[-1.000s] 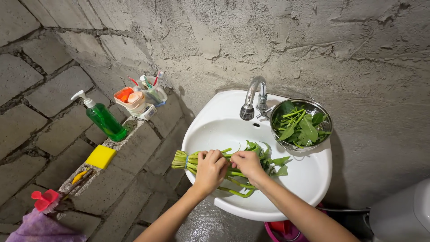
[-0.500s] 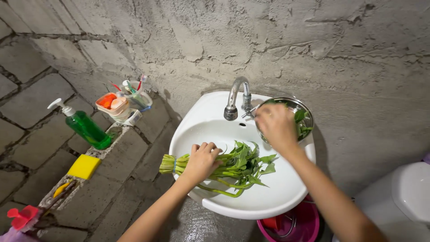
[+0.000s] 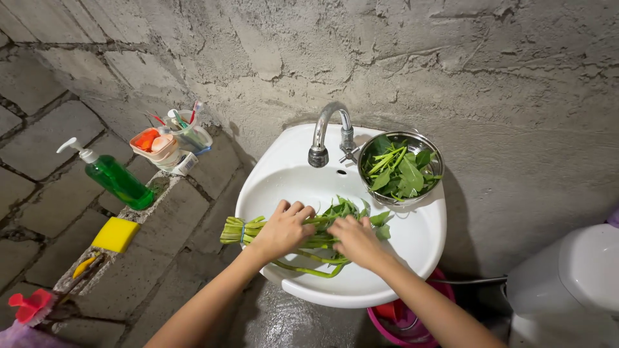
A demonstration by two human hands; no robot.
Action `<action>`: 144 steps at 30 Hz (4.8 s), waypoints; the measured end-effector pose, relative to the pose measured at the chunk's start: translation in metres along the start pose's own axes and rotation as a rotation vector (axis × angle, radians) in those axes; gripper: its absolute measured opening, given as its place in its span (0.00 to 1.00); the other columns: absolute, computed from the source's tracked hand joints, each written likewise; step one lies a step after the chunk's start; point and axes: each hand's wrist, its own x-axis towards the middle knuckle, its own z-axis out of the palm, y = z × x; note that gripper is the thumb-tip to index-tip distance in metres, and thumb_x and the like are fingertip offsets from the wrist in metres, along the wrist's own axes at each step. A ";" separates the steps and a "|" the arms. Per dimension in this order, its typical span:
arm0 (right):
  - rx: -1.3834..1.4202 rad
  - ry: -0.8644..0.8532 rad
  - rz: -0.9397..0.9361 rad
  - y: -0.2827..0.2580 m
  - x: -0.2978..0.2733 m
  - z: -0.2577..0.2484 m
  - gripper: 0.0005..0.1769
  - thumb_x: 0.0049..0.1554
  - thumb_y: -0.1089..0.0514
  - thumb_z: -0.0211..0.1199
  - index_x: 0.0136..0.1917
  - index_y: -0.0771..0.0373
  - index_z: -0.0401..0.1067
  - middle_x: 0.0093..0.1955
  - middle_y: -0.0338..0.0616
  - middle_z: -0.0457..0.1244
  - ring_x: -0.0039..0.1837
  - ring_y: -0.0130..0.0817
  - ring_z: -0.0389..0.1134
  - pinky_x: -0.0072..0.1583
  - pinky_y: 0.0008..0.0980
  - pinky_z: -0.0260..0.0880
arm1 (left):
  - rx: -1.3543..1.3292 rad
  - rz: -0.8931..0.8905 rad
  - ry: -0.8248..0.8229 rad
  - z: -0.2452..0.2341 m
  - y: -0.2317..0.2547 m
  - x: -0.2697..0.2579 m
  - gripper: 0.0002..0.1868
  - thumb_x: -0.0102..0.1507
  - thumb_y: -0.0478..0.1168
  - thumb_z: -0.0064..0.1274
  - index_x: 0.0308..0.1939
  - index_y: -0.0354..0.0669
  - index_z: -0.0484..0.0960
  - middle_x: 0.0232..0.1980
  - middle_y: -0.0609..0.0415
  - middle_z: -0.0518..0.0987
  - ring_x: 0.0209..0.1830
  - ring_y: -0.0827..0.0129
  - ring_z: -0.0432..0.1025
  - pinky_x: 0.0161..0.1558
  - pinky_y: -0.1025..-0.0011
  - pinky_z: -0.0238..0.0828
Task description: The person plucks leaves and tender stems from a bundle of green leafy vegetables by hand, placing the plucked pieces into a metal bowl in a sink.
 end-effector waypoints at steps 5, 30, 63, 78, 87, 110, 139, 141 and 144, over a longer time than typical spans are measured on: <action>0.008 0.109 0.069 0.003 0.002 -0.021 0.07 0.54 0.55 0.67 0.47 0.55 0.77 0.49 0.35 0.69 0.61 0.36 0.66 0.65 0.41 0.53 | -0.177 -0.129 -0.073 0.001 0.017 -0.005 0.18 0.56 0.54 0.62 0.38 0.43 0.84 0.49 0.49 0.72 0.53 0.56 0.64 0.52 0.54 0.57; 0.543 0.299 0.218 0.024 -0.003 -0.029 0.09 0.57 0.57 0.66 0.50 0.61 0.81 0.45 0.39 0.66 0.41 0.32 0.68 0.46 0.30 0.70 | -0.530 -0.291 -0.155 0.005 -0.005 0.005 0.07 0.67 0.40 0.51 0.44 0.44 0.71 0.40 0.55 0.80 0.47 0.59 0.73 0.49 0.60 0.61; 0.722 0.615 0.097 0.036 0.035 -0.053 0.06 0.59 0.59 0.63 0.44 0.62 0.79 0.41 0.38 0.71 0.42 0.26 0.69 0.46 0.26 0.70 | -1.146 -0.537 -0.143 -0.003 -0.017 -0.003 0.13 0.68 0.46 0.53 0.47 0.41 0.73 0.34 0.54 0.79 0.35 0.70 0.71 0.45 0.67 0.69; 0.150 0.425 -0.101 -0.007 0.009 -0.082 0.05 0.55 0.57 0.68 0.45 0.59 0.77 0.47 0.39 0.69 0.55 0.33 0.68 0.60 0.32 0.65 | -1.170 -0.460 -0.095 0.008 -0.034 0.003 0.14 0.66 0.48 0.55 0.45 0.40 0.79 0.38 0.56 0.81 0.40 0.75 0.72 0.44 0.71 0.70; -0.144 0.529 -0.300 -0.045 0.018 -0.051 0.06 0.49 0.60 0.69 0.43 0.59 0.77 0.43 0.35 0.67 0.52 0.35 0.66 0.56 0.44 0.57 | -1.204 -0.524 -0.003 0.016 -0.028 0.002 0.11 0.65 0.41 0.59 0.44 0.37 0.80 0.35 0.58 0.81 0.37 0.79 0.69 0.43 0.74 0.70; 0.298 0.814 0.093 0.035 0.036 -0.102 0.10 0.61 0.53 0.64 0.54 0.56 0.79 0.46 0.39 0.70 0.43 0.30 0.70 0.44 0.31 0.68 | -0.847 -0.467 0.126 0.006 -0.017 -0.005 0.11 0.60 0.44 0.64 0.38 0.43 0.81 0.34 0.54 0.81 0.37 0.64 0.72 0.56 0.64 0.59; -0.255 0.266 -0.418 -0.053 0.033 -0.055 0.07 0.47 0.56 0.70 0.41 0.57 0.79 0.38 0.33 0.68 0.48 0.32 0.66 0.60 0.53 0.52 | -0.367 -0.295 0.185 -0.002 -0.013 -0.032 0.09 0.56 0.45 0.63 0.35 0.49 0.81 0.40 0.58 0.74 0.47 0.63 0.68 0.48 0.61 0.58; -0.212 0.255 -0.361 -0.053 0.032 -0.054 0.04 0.49 0.56 0.69 0.39 0.56 0.79 0.36 0.32 0.68 0.47 0.33 0.66 0.60 0.53 0.52 | -0.345 -0.293 0.180 -0.003 -0.012 -0.032 0.08 0.56 0.44 0.63 0.34 0.49 0.81 0.40 0.58 0.74 0.46 0.62 0.68 0.48 0.61 0.58; -0.105 0.375 -0.285 -0.055 0.029 -0.050 0.03 0.48 0.57 0.69 0.37 0.57 0.79 0.36 0.34 0.69 0.45 0.33 0.68 0.60 0.54 0.50 | -0.343 -0.263 0.216 -0.005 -0.013 -0.032 0.08 0.56 0.43 0.62 0.34 0.49 0.80 0.41 0.57 0.74 0.46 0.62 0.68 0.48 0.61 0.58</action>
